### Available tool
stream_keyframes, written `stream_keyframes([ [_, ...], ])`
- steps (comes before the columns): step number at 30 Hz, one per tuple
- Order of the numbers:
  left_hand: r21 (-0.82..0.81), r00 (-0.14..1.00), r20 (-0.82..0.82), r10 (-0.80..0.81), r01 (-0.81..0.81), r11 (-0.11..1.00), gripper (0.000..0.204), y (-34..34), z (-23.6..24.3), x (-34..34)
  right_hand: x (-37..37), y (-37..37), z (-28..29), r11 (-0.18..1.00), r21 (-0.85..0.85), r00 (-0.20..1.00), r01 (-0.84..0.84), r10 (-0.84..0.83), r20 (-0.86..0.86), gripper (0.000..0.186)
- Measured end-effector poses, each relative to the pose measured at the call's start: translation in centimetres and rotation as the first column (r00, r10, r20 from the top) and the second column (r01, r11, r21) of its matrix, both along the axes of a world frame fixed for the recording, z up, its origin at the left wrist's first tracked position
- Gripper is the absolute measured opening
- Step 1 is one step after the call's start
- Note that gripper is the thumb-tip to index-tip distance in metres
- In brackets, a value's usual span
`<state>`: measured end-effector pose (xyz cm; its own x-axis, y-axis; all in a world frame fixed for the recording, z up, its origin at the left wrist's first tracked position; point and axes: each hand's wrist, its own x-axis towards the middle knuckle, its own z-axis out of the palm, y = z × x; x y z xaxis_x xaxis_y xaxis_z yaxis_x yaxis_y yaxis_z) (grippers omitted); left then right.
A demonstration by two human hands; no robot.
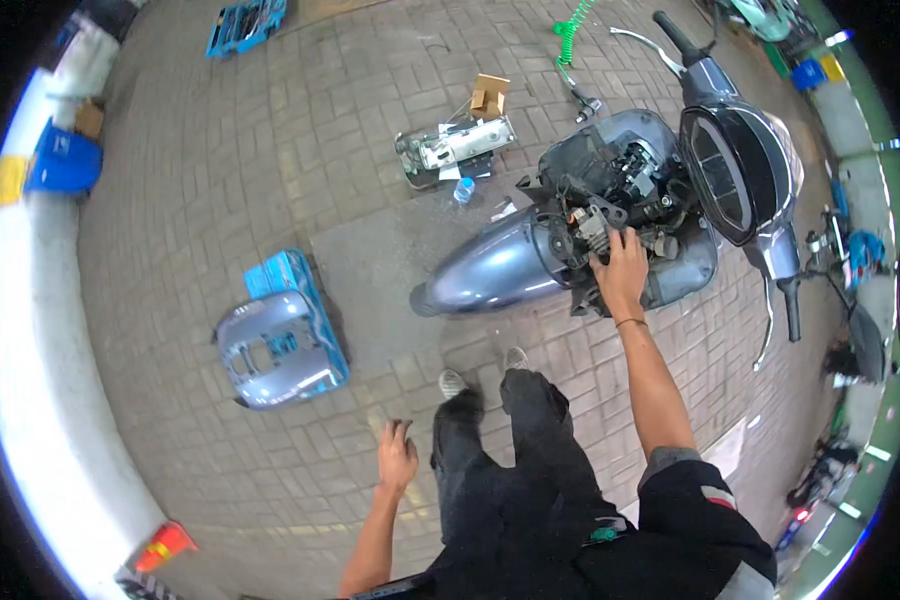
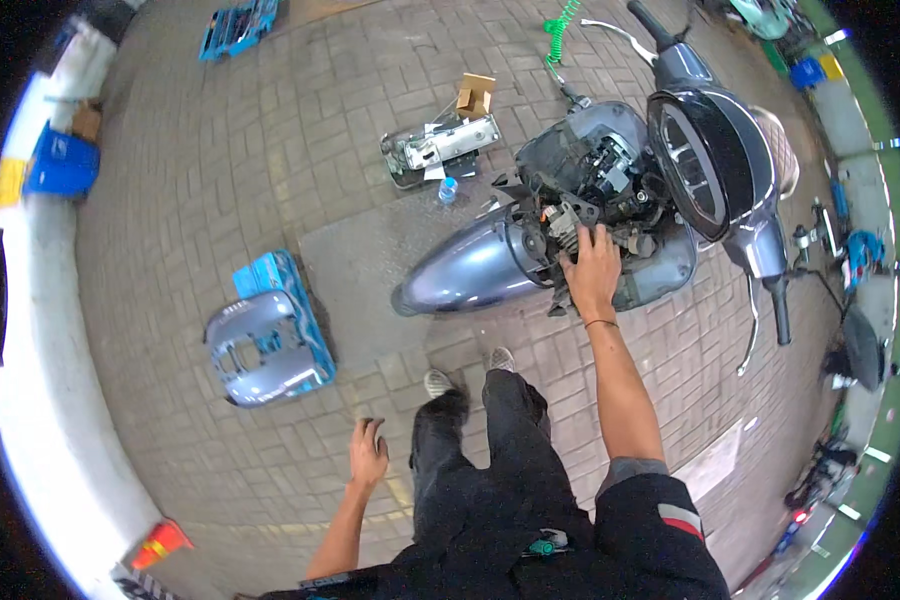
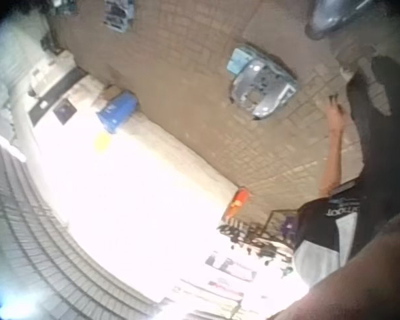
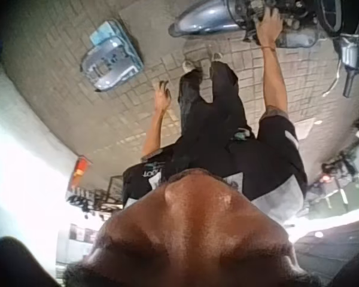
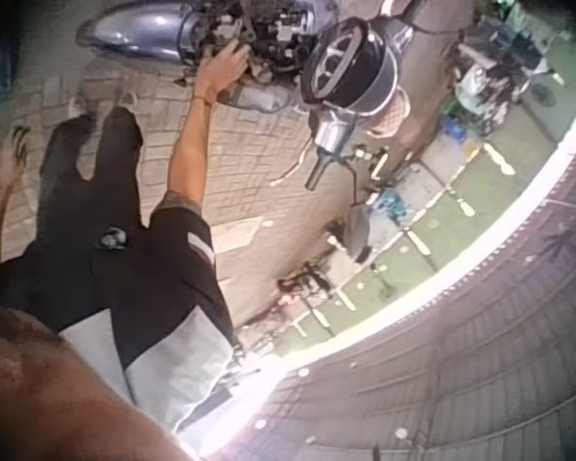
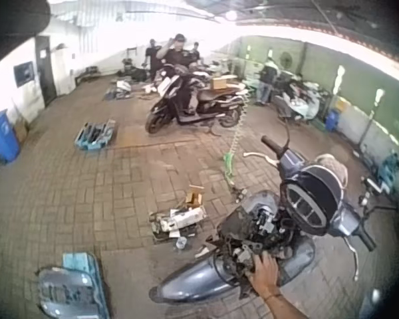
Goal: The person disassembles the front panels of a scooter by hand and using a screwdriver, handles internal electrical components and a metal bracket, and works on the frame's mounting points.
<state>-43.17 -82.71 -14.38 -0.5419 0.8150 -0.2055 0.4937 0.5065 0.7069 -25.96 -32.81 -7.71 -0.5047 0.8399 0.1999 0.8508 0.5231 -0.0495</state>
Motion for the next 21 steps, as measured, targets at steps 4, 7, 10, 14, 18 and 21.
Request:
stream_keyframes([
  [4, -0.150, 0.999, -0.003, -0.052, 0.051, 0.987, 0.043, 0.4, 2.6, -6.5, -0.3, 0.4, 0.2, 0.993, -0.085, 0.997, 0.076, -0.074, 0.027, 0.061],
  [7, -0.080, 0.997, 0.042, -0.071, 0.074, 0.994, 0.034, 4.9, 2.7, -11.3, -0.3, -0.2, 0.6, 0.991, -0.070, 0.992, 0.118, -0.120, -0.028, 0.061],
  [10, -0.090, 0.986, 0.038, -0.163, 0.166, 0.982, 0.032, 12.1, 4.0, -16.0, -1.8, -0.9, 4.6, 0.971, -0.162, 0.981, 0.177, -0.188, -0.055, 0.064],
  [14, -0.077, 0.953, 0.030, -0.303, 0.304, 0.950, 0.031, 22.7, 5.7, -21.7, -0.7, 0.1, 4.8, 0.939, -0.311, 0.985, 0.150, -0.170, -0.039, 0.069],
  [18, -0.036, 0.844, 0.006, -0.537, 0.537, 0.843, 0.032, 31.9, 6.5, -25.7, -1.9, 0.5, 4.0, 0.882, -0.419, 0.968, 0.217, -0.250, -0.026, 0.071],
  [21, -0.050, 0.746, -0.037, -0.665, 0.663, 0.747, 0.033, 37.2, 6.9, -27.0, -3.2, -0.1, 5.2, 0.887, -0.393, 0.961, 0.242, -0.275, -0.029, 0.068],
])
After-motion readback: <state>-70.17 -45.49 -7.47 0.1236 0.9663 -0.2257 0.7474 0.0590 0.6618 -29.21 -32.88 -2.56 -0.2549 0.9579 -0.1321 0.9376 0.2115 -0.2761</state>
